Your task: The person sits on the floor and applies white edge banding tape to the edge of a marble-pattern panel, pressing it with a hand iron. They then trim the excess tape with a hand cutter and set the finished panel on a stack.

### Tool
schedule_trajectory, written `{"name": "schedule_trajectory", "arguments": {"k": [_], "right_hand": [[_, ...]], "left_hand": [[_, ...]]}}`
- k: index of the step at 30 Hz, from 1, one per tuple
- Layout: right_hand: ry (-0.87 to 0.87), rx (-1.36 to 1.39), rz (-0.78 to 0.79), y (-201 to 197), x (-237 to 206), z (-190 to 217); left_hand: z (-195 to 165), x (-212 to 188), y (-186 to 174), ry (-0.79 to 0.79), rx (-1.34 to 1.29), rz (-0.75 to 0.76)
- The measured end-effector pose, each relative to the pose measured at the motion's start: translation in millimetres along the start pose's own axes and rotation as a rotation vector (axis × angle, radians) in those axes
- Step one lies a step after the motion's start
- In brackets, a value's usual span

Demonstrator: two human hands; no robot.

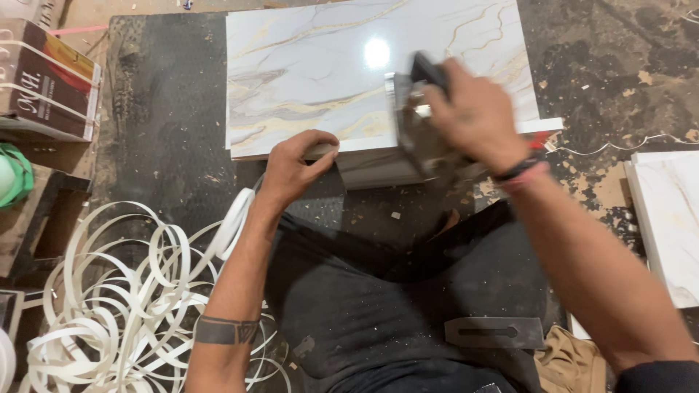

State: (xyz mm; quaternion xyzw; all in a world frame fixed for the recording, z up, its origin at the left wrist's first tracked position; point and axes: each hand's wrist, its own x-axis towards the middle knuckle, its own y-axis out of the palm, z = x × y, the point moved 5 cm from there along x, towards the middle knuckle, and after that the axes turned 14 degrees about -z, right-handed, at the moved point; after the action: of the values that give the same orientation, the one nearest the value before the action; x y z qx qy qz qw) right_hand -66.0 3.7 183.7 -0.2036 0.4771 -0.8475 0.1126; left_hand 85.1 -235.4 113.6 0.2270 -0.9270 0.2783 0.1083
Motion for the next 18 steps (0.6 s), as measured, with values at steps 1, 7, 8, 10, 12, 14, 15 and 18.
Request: {"name": "schedule_trajectory", "arguments": {"k": [1, 7, 8, 10, 12, 14, 15, 18], "right_hand": [[-0.001, 0.01, 0.026, 8.7, 1.1, 14.6], [-0.133, 0.037, 0.004, 17.4, -3.3, 47.3], [-0.119, 0.038, 0.021, 14.9, -4.7, 41.5], [-0.092, 0.042, 0.038, 7.0, -6.0, 26.1], [-0.066, 0.053, 0.04, -8.7, -7.0, 1.7], [-0.066, 0.049, -0.019, -32.9, -8.9, -26.2], [0.085, 0.024, 0.02, -42.3, -11.9, -49.6], [0.046, -0.142, -0.132, -77.9, -15.8, -96.4]], "left_hand": [[-0.9, -0.3, -0.3, 0.002, 0.005, -0.001], [-10.4, -2.2, -3.1, 0.062, 0.044, -0.065], [-13.4, -2.4, -3.0, 0.091, 0.054, -0.085], [-15.2, -2.3, -2.5, 0.069, 0.095, -0.091], [-16.5, -1.2, -2.3, 0.036, 0.14, -0.082], [-17.8, -0.3, -3.1, -0.014, 0.186, -0.065], [-21.4, 0.5, -3.9, 0.019, 0.227, -0.052], [-40.0, 7.1, -5.3, 0.18, 0.293, -0.035]]}}
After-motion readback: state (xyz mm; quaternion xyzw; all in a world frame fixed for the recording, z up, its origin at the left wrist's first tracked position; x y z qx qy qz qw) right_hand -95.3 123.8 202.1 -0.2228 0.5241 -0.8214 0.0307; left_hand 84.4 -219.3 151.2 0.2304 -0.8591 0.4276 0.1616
